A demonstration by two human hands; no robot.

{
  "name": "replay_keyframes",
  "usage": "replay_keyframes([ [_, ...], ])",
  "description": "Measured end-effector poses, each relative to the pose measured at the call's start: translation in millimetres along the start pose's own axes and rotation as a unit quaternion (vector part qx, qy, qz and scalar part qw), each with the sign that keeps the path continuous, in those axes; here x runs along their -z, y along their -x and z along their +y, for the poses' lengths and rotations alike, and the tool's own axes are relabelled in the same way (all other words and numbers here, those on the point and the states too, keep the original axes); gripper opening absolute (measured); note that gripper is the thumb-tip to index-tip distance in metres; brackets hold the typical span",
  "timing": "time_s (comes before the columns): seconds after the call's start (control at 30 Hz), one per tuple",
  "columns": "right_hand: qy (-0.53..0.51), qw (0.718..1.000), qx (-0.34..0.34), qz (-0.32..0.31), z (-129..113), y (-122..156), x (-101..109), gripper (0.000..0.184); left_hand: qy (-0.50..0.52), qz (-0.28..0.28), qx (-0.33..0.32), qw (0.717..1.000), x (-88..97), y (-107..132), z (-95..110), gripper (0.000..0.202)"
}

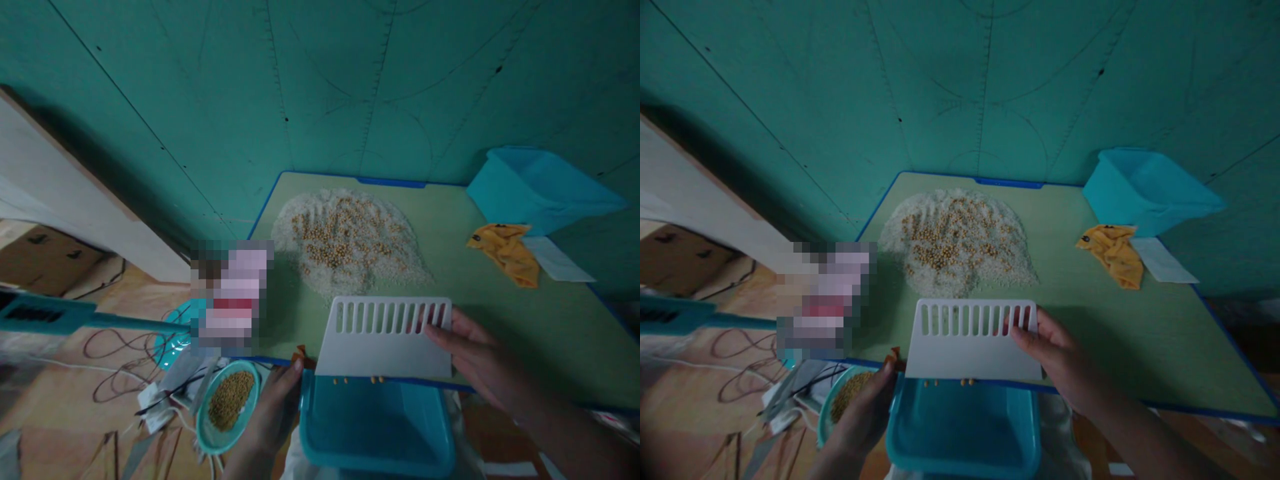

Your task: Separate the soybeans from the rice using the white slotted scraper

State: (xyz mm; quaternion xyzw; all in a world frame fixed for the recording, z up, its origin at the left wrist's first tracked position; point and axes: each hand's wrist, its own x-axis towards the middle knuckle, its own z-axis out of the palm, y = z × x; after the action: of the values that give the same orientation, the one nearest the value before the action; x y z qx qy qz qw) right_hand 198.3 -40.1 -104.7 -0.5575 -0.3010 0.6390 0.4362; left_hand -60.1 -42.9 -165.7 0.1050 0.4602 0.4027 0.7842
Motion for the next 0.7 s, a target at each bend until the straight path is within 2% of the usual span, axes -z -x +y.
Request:
replay_keyframes([
  [0.17,-0.019,0.999,-0.026,0.035,16.6,15.8,2.0,0.026,-0.002,0.026,-0.008,1.000,-4.8,-1.5,-1.2,0.035],
  [0.33,-0.059,0.994,0.019,0.094,15.2,20.0,15.8,0.021,0.002,0.052,-0.024,0.998,-9.8,-2.5,-2.5,0.033],
  [0.43,-0.082,0.982,0.081,0.149,-2.6,11.8,30.5,0.024,0.006,0.062,-0.026,0.998,-12.0,-3.6,-3.1,0.039],
  [0.53,-0.074,0.954,0.192,0.216,-23.9,-1.3,44.8,0.029,0.002,0.075,-0.004,0.997,-12.2,-3.8,-2.8,0.039],
  [0.6,-0.074,0.933,0.260,0.238,-34.8,-10.2,52.5,0.030,-0.007,0.090,0.013,0.996,-11.9,-3.2,-2.2,0.031],
  [0.7,-0.076,0.914,0.306,0.257,-42.8,-22.6,60.7,0.033,-0.016,0.103,0.026,0.994,-11.4,-2.5,-1.5,0.029],
])
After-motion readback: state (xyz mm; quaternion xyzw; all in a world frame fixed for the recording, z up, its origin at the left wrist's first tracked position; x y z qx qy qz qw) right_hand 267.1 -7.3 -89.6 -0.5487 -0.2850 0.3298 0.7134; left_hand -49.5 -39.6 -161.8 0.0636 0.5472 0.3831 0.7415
